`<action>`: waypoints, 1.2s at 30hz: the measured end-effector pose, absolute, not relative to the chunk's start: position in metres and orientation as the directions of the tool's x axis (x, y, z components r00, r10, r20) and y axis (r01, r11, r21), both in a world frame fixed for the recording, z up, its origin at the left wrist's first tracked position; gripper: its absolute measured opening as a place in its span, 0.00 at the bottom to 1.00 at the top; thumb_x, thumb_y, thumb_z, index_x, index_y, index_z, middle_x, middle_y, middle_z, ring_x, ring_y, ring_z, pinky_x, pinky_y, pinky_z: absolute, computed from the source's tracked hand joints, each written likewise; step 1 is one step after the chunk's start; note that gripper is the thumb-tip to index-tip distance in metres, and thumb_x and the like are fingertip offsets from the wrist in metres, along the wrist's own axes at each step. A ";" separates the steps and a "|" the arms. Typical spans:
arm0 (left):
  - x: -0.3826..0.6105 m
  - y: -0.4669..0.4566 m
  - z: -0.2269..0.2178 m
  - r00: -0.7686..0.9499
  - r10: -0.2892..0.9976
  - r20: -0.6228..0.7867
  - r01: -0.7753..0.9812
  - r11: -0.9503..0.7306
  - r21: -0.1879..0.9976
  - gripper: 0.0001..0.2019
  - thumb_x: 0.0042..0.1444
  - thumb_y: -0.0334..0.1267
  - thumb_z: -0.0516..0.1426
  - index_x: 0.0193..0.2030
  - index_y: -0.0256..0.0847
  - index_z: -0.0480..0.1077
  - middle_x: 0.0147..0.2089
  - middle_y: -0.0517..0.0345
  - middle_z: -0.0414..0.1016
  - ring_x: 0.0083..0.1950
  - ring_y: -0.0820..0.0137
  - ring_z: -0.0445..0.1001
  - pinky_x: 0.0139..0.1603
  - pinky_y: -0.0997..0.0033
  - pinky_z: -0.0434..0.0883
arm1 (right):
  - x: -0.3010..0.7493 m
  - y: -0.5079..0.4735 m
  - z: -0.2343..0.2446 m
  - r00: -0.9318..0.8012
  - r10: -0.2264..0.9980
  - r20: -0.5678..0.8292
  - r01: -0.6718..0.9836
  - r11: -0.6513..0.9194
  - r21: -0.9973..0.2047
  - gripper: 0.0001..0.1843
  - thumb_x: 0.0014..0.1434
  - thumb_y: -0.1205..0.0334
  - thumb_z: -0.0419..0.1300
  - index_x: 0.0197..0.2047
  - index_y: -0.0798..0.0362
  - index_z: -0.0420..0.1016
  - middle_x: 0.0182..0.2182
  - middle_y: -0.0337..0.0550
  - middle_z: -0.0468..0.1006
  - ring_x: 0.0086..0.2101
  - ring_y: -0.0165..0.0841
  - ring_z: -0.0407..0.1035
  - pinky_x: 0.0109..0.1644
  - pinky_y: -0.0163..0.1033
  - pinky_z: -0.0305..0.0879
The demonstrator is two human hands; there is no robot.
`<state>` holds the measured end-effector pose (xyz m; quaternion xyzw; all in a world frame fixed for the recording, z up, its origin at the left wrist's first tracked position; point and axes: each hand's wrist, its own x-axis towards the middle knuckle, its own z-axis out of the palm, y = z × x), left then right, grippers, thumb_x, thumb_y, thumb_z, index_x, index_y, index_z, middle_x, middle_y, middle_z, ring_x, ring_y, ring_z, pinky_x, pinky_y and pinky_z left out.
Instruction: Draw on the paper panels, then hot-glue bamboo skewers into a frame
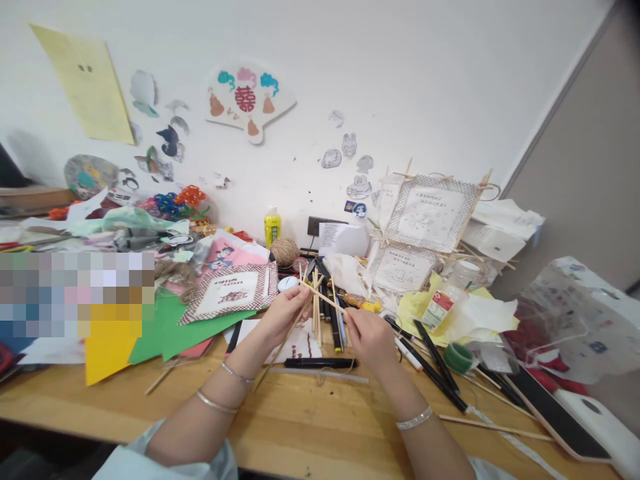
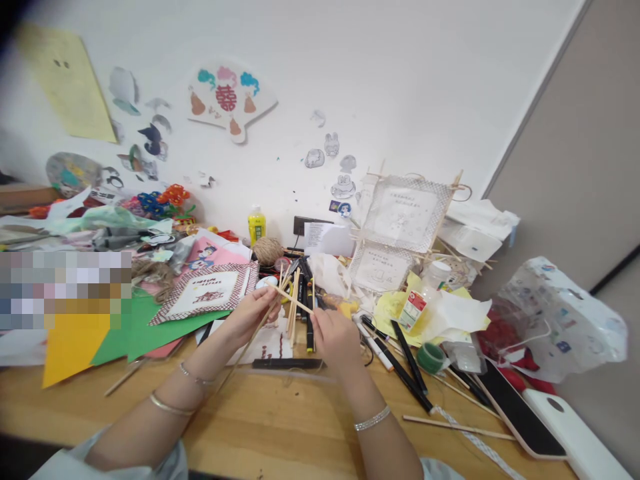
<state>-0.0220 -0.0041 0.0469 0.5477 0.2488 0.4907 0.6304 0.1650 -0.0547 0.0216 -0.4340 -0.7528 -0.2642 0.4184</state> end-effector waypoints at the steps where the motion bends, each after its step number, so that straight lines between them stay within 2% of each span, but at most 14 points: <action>1: -0.022 -0.004 0.047 0.400 0.891 0.215 -0.336 -0.076 0.939 0.21 0.47 0.54 0.61 0.23 0.38 0.60 0.18 0.67 0.57 0.19 0.80 0.56 0.20 0.78 0.53 | 0.165 -0.055 0.022 -0.276 0.432 0.858 0.874 0.485 0.037 0.13 0.64 0.67 0.48 0.35 0.55 0.73 0.22 0.43 0.74 0.27 0.31 0.70 0.33 0.35 0.61; 7: -0.020 -0.002 0.044 0.460 0.874 0.157 -0.314 -0.005 0.949 0.20 0.45 0.53 0.62 0.27 0.36 0.65 0.20 0.65 0.61 0.19 0.80 0.57 0.20 0.78 0.53 | 0.165 -0.055 0.023 -0.300 0.426 0.854 0.874 0.481 0.068 0.13 0.64 0.67 0.47 0.35 0.55 0.72 0.23 0.43 0.75 0.26 0.31 0.69 0.31 0.35 0.60; 17: -0.020 -0.002 0.043 0.386 0.899 0.207 -0.324 -0.077 0.943 0.17 0.46 0.49 0.63 0.25 0.36 0.66 0.16 0.66 0.61 0.18 0.80 0.56 0.20 0.78 0.52 | 0.165 -0.054 0.022 -0.297 0.421 0.857 0.872 0.485 0.064 0.13 0.64 0.67 0.48 0.35 0.55 0.72 0.23 0.43 0.75 0.27 0.31 0.69 0.32 0.35 0.60; 23: -0.020 -0.001 0.043 0.268 0.929 0.257 -0.298 -0.174 0.939 0.15 0.44 0.47 0.64 0.26 0.35 0.70 0.16 0.66 0.62 0.19 0.79 0.57 0.21 0.78 0.55 | 0.166 -0.054 0.021 -0.296 0.430 0.853 0.879 0.473 0.067 0.13 0.64 0.67 0.48 0.35 0.56 0.73 0.22 0.43 0.74 0.26 0.31 0.69 0.32 0.34 0.60; 36: -0.019 0.001 0.043 0.145 0.941 0.307 -0.185 -0.279 0.942 0.16 0.41 0.48 0.64 0.25 0.35 0.71 0.18 0.66 0.64 0.17 0.80 0.59 0.19 0.78 0.57 | 0.165 -0.055 0.023 -0.291 0.451 0.844 0.887 0.457 0.061 0.14 0.65 0.67 0.47 0.34 0.56 0.72 0.23 0.42 0.74 0.26 0.30 0.68 0.33 0.33 0.58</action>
